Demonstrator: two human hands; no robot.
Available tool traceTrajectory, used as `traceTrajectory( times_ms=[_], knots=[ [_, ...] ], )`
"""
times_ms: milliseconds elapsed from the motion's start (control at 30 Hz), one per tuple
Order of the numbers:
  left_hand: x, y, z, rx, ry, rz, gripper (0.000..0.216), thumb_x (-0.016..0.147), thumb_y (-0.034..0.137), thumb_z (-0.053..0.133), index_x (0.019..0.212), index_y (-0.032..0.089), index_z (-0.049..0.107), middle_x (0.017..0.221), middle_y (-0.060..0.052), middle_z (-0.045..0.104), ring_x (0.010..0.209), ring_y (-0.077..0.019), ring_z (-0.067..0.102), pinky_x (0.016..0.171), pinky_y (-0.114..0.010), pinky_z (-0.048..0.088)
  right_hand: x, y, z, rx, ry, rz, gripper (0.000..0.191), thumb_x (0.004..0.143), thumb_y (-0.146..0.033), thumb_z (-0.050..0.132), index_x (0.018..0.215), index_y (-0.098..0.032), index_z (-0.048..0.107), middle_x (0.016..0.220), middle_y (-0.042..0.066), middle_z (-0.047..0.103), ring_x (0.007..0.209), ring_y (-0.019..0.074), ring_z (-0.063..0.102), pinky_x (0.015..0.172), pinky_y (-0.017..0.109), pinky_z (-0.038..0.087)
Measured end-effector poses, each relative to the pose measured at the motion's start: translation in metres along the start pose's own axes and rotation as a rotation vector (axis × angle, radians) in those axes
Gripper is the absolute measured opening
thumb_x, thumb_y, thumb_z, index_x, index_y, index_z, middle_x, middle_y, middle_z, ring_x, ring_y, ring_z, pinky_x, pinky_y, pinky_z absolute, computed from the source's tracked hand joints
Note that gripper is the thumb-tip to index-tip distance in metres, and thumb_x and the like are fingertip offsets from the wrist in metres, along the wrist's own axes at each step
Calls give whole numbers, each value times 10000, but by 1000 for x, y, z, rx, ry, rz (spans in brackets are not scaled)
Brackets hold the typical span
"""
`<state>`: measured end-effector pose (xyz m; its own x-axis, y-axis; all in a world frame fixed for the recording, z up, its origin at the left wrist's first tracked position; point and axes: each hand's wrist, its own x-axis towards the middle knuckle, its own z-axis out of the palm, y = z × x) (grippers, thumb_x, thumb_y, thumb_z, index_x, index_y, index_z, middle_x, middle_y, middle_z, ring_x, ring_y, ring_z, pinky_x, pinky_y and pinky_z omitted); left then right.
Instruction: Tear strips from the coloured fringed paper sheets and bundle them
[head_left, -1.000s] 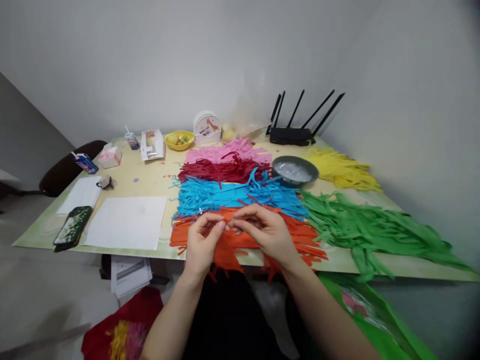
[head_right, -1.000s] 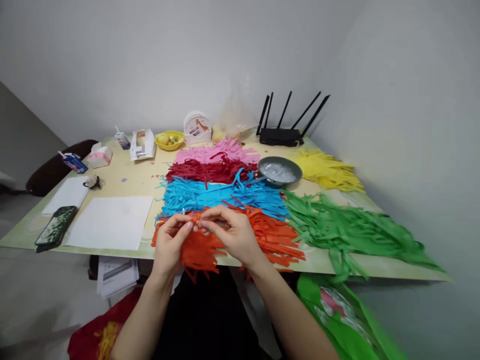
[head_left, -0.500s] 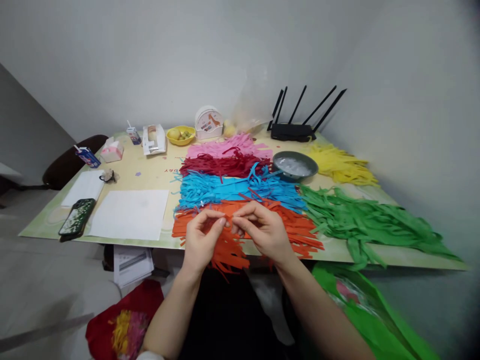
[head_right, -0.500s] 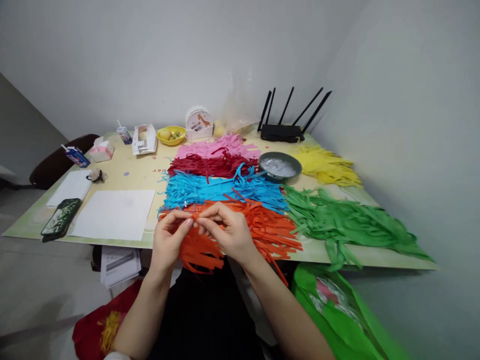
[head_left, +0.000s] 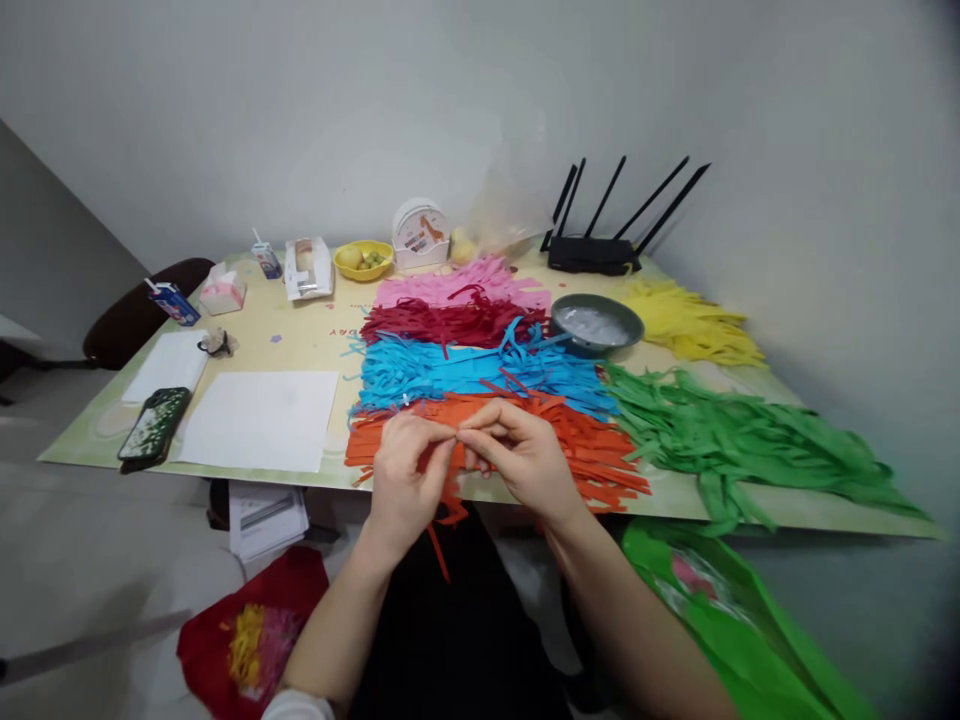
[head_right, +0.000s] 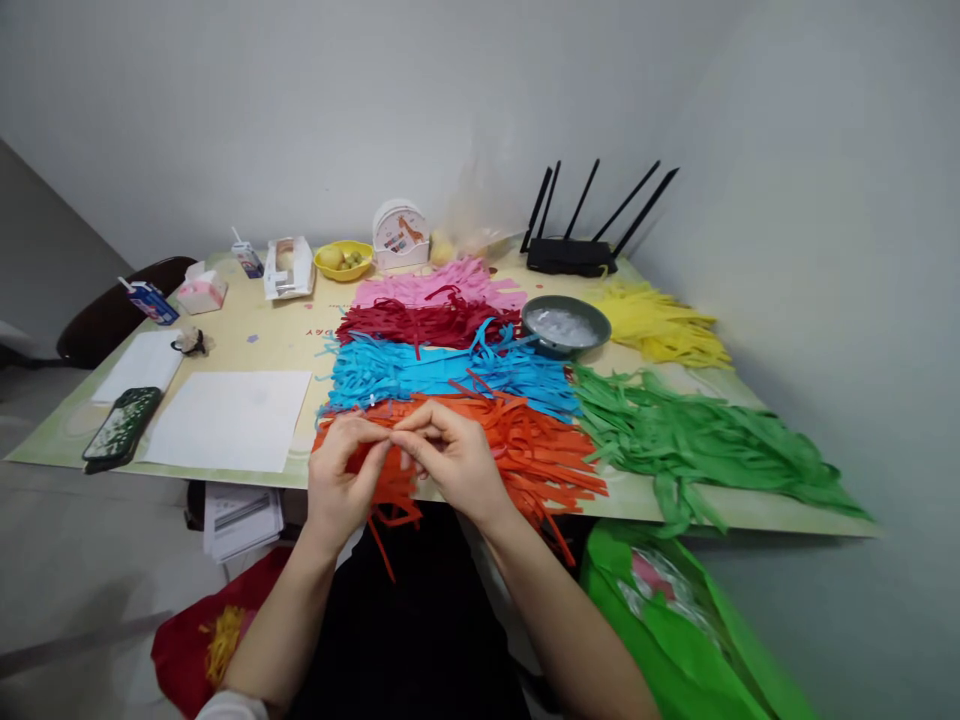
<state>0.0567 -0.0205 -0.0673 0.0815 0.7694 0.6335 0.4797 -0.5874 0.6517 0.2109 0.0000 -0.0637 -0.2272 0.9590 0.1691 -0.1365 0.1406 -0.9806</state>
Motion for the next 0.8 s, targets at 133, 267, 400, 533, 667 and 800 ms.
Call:
traceTrajectory(
  times_ms=[133,267,400,533,667,800],
  knots=[
    [0,-2,-3,-18,-20,-33,74,900,186,576,856,191,635,790,-37,673,775,-168,602,772,-330,472,3,-1,-6,-40,-75,35,249,772,-374,744,751,-176,593,521,-45,573,425,82,518,419,193,399],
    [3,-2,-10,-53,-164,-37,83,895,196,583,840,197,645,782,-35,690,784,-176,609,794,-339,470,6,-3,-11,-65,-156,46,277,774,-393,737,716,-170,584,497,-43,559,416,76,491,421,194,367],
    [2,-3,-12,-96,-170,-135,73,877,192,598,833,198,656,793,-30,689,781,-167,623,768,-306,478,6,-1,-11,-73,-200,43,258,771,-375,743,718,-167,598,518,-33,579,440,80,514,439,194,381],
    [-5,-6,-6,-217,-50,-275,40,853,209,628,834,184,654,822,-34,681,805,-160,643,763,-273,491,6,1,-8,-103,-129,41,245,738,-380,766,750,-171,640,579,-17,607,486,97,553,469,211,432],
    [-11,-8,-1,-445,-66,-371,73,846,234,651,881,177,678,876,-55,705,853,-170,664,801,-278,508,7,4,-4,-60,-57,44,278,715,-419,768,752,-174,643,534,-34,575,420,82,481,411,208,372],
    [-16,-7,3,-382,82,-349,45,841,207,659,816,180,685,820,-41,693,817,-157,653,780,-274,505,3,11,8,-63,1,33,302,734,-453,740,745,-174,624,476,-68,475,398,64,382,400,207,295]
  ],
)
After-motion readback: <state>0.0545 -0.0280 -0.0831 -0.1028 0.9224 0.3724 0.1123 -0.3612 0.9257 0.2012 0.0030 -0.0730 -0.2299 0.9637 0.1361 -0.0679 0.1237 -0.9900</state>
